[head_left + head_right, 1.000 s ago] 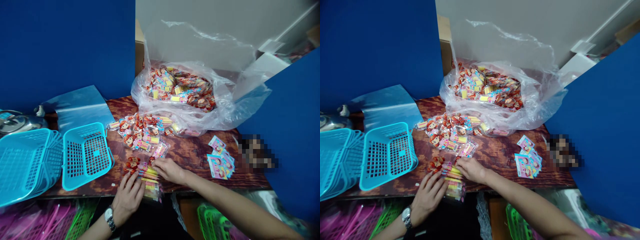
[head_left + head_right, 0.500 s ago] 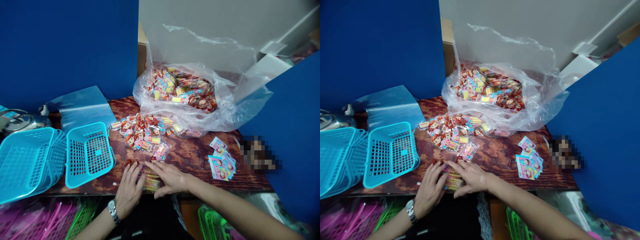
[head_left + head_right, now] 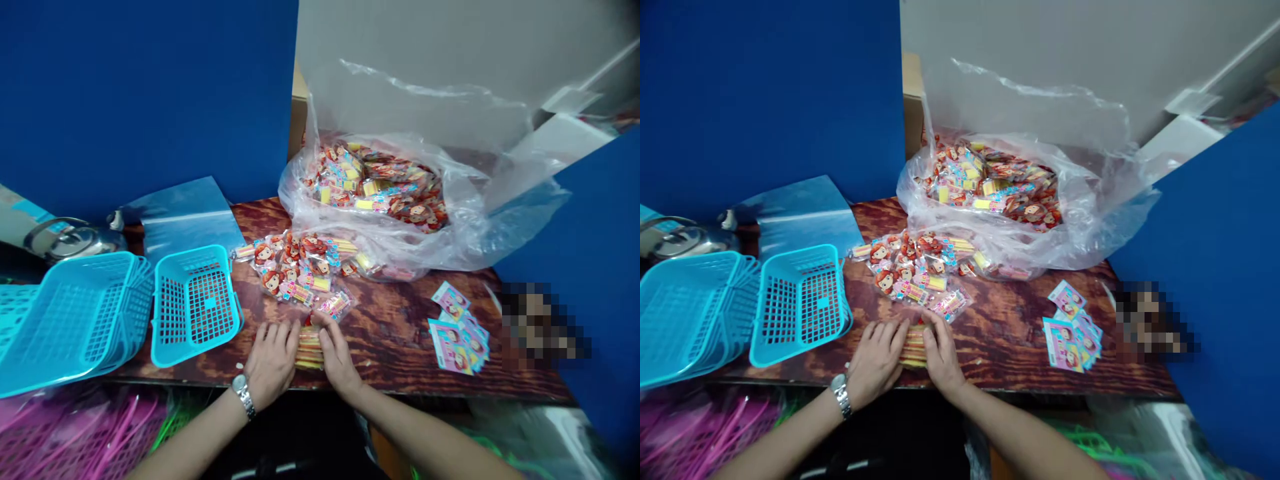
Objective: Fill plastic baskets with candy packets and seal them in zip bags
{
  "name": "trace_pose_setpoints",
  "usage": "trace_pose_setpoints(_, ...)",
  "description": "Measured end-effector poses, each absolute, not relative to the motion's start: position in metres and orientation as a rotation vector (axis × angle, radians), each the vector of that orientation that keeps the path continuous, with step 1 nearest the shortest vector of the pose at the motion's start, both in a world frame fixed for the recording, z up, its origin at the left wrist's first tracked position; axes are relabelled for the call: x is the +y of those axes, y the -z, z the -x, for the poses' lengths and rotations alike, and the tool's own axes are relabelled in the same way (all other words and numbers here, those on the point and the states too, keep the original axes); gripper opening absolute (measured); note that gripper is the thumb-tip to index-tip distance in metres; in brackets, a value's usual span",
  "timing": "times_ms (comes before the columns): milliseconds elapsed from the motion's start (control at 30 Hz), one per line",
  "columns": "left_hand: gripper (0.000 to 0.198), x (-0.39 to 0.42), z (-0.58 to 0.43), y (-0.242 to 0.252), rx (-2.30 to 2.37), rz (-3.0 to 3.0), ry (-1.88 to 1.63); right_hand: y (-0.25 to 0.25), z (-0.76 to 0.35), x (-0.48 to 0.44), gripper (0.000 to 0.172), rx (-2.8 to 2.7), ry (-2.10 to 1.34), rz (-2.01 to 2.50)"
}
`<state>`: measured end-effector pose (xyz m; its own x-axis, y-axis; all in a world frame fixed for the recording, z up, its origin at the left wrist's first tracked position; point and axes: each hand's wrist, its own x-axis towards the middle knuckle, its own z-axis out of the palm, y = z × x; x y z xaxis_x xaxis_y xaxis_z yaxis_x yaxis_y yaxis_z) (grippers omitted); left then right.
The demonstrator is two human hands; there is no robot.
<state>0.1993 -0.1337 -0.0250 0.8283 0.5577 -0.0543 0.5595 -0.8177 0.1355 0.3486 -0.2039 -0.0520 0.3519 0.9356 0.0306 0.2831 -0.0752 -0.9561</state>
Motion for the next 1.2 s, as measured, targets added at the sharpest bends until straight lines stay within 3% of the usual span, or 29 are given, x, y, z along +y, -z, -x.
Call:
trace_pose_setpoints(333,0.074,-0.126,-0.21,0.018,0.869,-2.804,0.185,0.047,-0.361,-0.197,0.041,-1.076,-0.91,1.506)
trace_pose_setpoints(467,0.068,-0.125,-0.212,0.016,0.839,-2.79,0.265,0.051,-0.357,-0.194,0.042,-0.995,-0.897,1.517)
trace_pose_setpoints(700,0.039,-0.124,-0.205,0.005,0.878,-2.729,0.299,0.041,-0.362,-0.18,0.042,-1.06,-1.033,1.424)
trace_pose_setpoints(1000,0.046,-0.128,-0.189,0.004,1.062,-2.628,0.256,0.013,-0.37,-0.154,0.04,-1.299,-1.154,1.186)
trace_pose_setpoints(1100,0.053,-0.138,-0.17,-0.003,1.114,-2.563,0.075,0.002,-0.376,-0.117,0.033,-1.57,-0.956,1.195)
trace_pose_setpoints(1200,0.053,-0.147,-0.147,-0.017,1.162,-2.441,-0.316,-0.008,-0.364,-0.067,0.037,-2.048,-0.48,1.214)
